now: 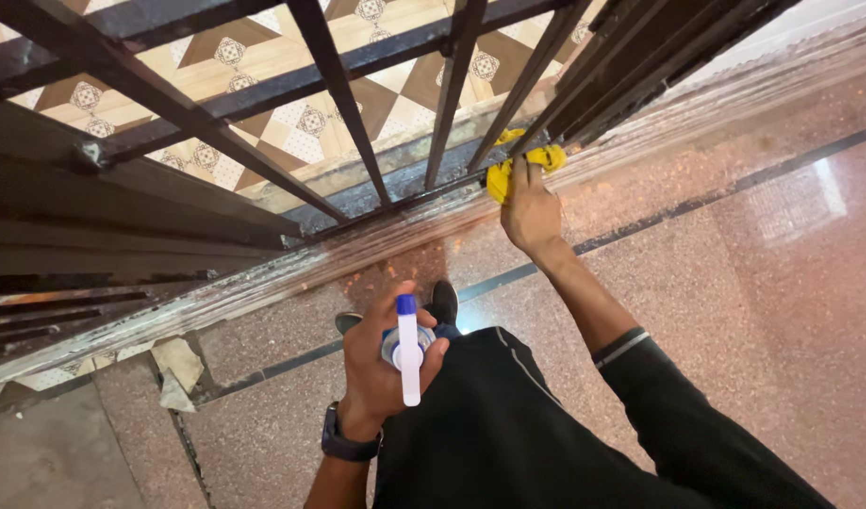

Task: The person wipes the vertical bars and frame of a metal gate with a yellow cloth while holding a spray bottle in their other hand.

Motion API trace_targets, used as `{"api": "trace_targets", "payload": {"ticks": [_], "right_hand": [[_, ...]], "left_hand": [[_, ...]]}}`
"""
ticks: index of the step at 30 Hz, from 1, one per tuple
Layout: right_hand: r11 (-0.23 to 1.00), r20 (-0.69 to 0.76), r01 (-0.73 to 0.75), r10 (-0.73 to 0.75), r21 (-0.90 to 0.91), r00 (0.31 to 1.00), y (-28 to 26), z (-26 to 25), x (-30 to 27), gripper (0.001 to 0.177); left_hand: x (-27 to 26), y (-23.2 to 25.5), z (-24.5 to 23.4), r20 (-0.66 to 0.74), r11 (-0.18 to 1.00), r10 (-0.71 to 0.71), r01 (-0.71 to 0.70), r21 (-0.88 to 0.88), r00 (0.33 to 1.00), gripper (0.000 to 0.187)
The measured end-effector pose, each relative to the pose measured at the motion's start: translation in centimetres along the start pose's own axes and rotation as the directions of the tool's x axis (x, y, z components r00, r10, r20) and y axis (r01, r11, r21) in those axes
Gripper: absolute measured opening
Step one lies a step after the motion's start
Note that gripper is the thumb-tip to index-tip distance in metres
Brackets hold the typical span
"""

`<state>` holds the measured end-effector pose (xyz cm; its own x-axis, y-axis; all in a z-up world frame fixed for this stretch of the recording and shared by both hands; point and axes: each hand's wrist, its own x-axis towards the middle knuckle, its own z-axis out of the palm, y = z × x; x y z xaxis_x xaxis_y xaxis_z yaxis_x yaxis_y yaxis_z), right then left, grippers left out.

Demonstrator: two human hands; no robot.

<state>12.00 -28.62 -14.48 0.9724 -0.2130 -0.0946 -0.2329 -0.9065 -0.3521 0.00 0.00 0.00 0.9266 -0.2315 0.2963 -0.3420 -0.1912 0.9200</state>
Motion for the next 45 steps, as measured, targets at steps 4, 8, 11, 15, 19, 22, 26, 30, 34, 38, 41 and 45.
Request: {"api": "trace_targets", "payload": {"ticks": [4,8,11,15,19,22,26,30,34,38,41,45], "right_hand": [[0.973,-0.237,0.227,-0.227,-0.028,0.944,2.4,1.4,0.3,0.078],[0.959,-0.16,0.278,-0.267,0.048,0.95,3.5,2.0,2.9,0.06],[0.968,-0.181,0.241,-0.226,0.064,0.957,3.0,2.4,2.9,0.059],[0.988,-0.213,0.076,-0.045,0.136,0.976,-1.8,5.5,2.6,0.04],[0.983,0.059,0.178,-0.176,-0.033,0.983,-9.4,8.9,-1.0,0.015],[0.8,-0.314,0.575,-0.509,0.172,0.802,-9.8,9.4,-3.9,0.048],[0.949,-0.295,0.286,-0.237,0.135,0.926,-4.2,8.2,-0.7,0.088],[0.99,-0.32,0.036,0.01,0.137,0.947,2.2,5.9,2.3,0.044],[0.965,-0.464,0.241,-0.262,-0.106,0.846,-2.3,9.6,2.5,0.043],[0.958,-0.212,0.276,-0.254,0.079,0.944,-11.1,13.4,-1.7,0.036],[0.849,-0.085,0.49,-0.484,0.197,0.871,-15.8,13.3,-4.7,0.042],[0.714,-0.134,0.602,-0.599,0.357,0.789,-16.3,10.5,-4.9,0.044]], "left_hand": [[-0.4,0.3,0.0,-0.036,0.999,-0.014,0.012,-0.035,0.999,0.073],[-0.6,0.0,0.4,-0.04,0.999,-0.038,0.037,-0.034,0.998,0.071],[-0.4,0.1,0.8,-0.008,0.998,-0.043,0.042,-0.054,0.999,0.07],[0.3,0.5,1.3,0.023,0.997,-0.041,0.042,-0.061,0.999,0.069],[0.5,0.9,2.1,0.072,0.996,-0.074,0.077,-0.039,0.995,0.068],[0.3,0.9,1.9,0.075,0.989,-0.072,0.081,-0.124,0.995,0.068],[-1.1,0.6,0.0,-0.05,0.995,-0.056,0.052,-0.088,0.997,0.072],[-2.9,0.0,-2.6,-0.104,0.986,-0.16,0.154,-0.062,0.982,0.075],[-3.6,0.2,-3.6,-0.168,0.994,-0.109,0.106,-0.031,0.98,0.079],[-2.5,0.6,-3.5,-0.118,0.985,-0.17,0.164,-0.057,0.978,0.078],[-1.9,0.9,-3.4,-0.077,0.99,-0.134,0.13,-0.057,0.988,0.075],[-1.2,1.5,-3.8,-0.114,0.978,0.16,-0.142,0.156,0.981,0.071]]}}
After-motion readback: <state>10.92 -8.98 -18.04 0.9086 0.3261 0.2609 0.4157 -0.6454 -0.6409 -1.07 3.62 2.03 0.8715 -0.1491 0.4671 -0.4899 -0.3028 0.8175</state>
